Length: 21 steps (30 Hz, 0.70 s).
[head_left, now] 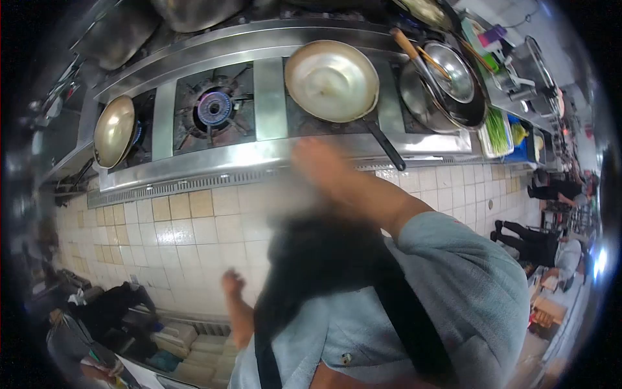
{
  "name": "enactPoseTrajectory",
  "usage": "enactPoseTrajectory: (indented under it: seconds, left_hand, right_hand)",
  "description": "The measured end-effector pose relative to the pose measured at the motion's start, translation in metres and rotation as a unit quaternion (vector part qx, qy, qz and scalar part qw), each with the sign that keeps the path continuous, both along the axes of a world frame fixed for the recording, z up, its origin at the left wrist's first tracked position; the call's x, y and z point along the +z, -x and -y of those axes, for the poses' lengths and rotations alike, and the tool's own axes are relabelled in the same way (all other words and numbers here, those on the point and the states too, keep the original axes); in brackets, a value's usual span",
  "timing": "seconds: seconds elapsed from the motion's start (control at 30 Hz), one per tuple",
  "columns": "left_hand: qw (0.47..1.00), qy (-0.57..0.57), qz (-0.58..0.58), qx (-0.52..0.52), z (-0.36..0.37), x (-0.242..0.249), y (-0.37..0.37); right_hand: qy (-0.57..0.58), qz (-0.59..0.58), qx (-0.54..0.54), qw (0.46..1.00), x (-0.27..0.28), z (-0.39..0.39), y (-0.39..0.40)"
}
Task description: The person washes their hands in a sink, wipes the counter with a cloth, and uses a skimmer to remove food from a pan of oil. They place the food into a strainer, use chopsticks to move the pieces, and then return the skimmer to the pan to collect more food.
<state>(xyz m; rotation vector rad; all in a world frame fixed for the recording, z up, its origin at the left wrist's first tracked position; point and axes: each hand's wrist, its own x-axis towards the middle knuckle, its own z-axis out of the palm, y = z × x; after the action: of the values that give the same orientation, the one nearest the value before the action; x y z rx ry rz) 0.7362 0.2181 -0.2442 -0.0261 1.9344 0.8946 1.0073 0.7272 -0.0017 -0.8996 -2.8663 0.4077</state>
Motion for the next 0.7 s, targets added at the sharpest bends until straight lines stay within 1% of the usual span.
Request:
enactPoseTrajectory:
  seconds: [0.03, 0.07, 0.1, 0.13, 0.17, 0.2, 0.23, 0.27, 0.3, 0.33, 0.37, 0.4, 0.43, 0.47, 0.5, 0.53, 0.57, 0.6, 0.63, 0.67, 0.7]
  left_hand:
    - [0.993, -0.102, -0.057, 0.012, 0.001, -0.019, 0.011]
    - [0.997, -0.056, -0.056, 0.017, -0.014, 0.005, 0.011]
    - [0.998, -0.011, -0.058, 0.023, -0.032, 0.032, 0.012]
    - [0.998, -0.012, -0.06, 0.017, -0.041, 0.042, 0.009]
    - [0.998, -0.033, -0.049, 0.014, -0.046, 0.04, 0.008]
    - [0.998, -0.053, -0.036, 0.012, -0.052, 0.037, 0.005]
    - [0.998, -0.056, -0.036, 0.006, -0.058, 0.033, -0.003]
    - [0.997, -0.069, -0.022, 0.009, -0.056, 0.024, -0.014]
    - [0.996, -0.082, -0.009, 0.013, -0.053, 0.015, -0.025]
    - [0.993, -0.078, -0.064, -0.069, -0.049, 0.007, -0.041]
    - [0.971, -0.074, -0.153, -0.166, -0.057, 0.027, -0.068]
    - [0.904, -0.086, -0.279, -0.311, -0.056, 0.03, -0.095]
    - [0.799, -0.092, -0.394, -0.445, -0.048, 0.034, -0.116]
    - [0.777, -0.082, -0.389, -0.488, -0.043, 0.021, -0.134]
    - [0.832, -0.059, -0.278, -0.476, -0.035, -0.002, -0.152]
    - [0.931, -0.028, -0.076, -0.355, -0.031, -0.022, -0.172]
    - [0.968, 0.013, 0.063, -0.241, -0.031, -0.029, -0.189]
    - [0.969, 0.01, 0.058, -0.239, -0.04, -0.029, -0.204]
    - [0.977, 0.036, 0.07, -0.199, -0.047, -0.029, -0.221]
    - [0.982, 0.06, 0.084, -0.157, -0.058, -0.025, -0.234]
    - [0.983, 0.058, 0.081, -0.153, -0.066, -0.021, -0.24]
  right_hand:
    - [0.017, -0.003, -0.03, 0.999, 0.011, 0.004, -0.013]
    - [0.034, -0.009, -0.06, 0.998, 0.018, 0.007, -0.027]
    - [0.034, -0.011, -0.066, 0.997, 0.013, 0.008, -0.045]
    - [0.011, -0.047, -0.056, 0.997, 0.005, 0.007, -0.066]
    - [-0.013, -0.083, -0.047, 0.995, 0.006, 0.007, -0.083]
    - [-0.016, -0.084, -0.053, 0.995, 0.007, 0.007, -0.099]
    - [0.041, -0.009, -0.109, 0.993, 0.008, 0.007, -0.116]
    - [0.099, 0.066, -0.164, 0.979, 0.011, 0.008, -0.134]
    - [0.097, 0.066, -0.168, 0.979, -0.005, 0.009, -0.161]
    - [0.257, -0.109, -0.346, 0.896, -0.036, 0.009, -0.192]
    - [0.393, -0.274, -0.488, 0.729, -0.052, 0.006, -0.218]
    - [0.393, -0.275, -0.486, 0.73, -0.042, 0.002, -0.239]
    - [0.214, -0.165, -0.399, 0.876, -0.016, -0.001, -0.256]
    - [0.018, -0.045, -0.283, 0.958, 0.006, -0.006, -0.266]
    - [0.016, -0.053, -0.283, 0.957, 0.025, -0.014, -0.271]
    - [0.038, -0.081, -0.299, 0.95, 0.042, -0.023, -0.276]
    - [0.061, -0.107, -0.314, 0.941, 0.049, -0.032, -0.281]
    - [0.058, -0.122, -0.299, 0.944, 0.048, -0.044, -0.286]
    - [0.056, -0.126, -0.295, 0.945, 0.046, -0.053, -0.287]
    - [0.034, -0.193, -0.268, 0.943, 0.044, -0.062, -0.284]
    - [0.015, -0.259, -0.24, 0.936, 0.04, -0.068, -0.281]
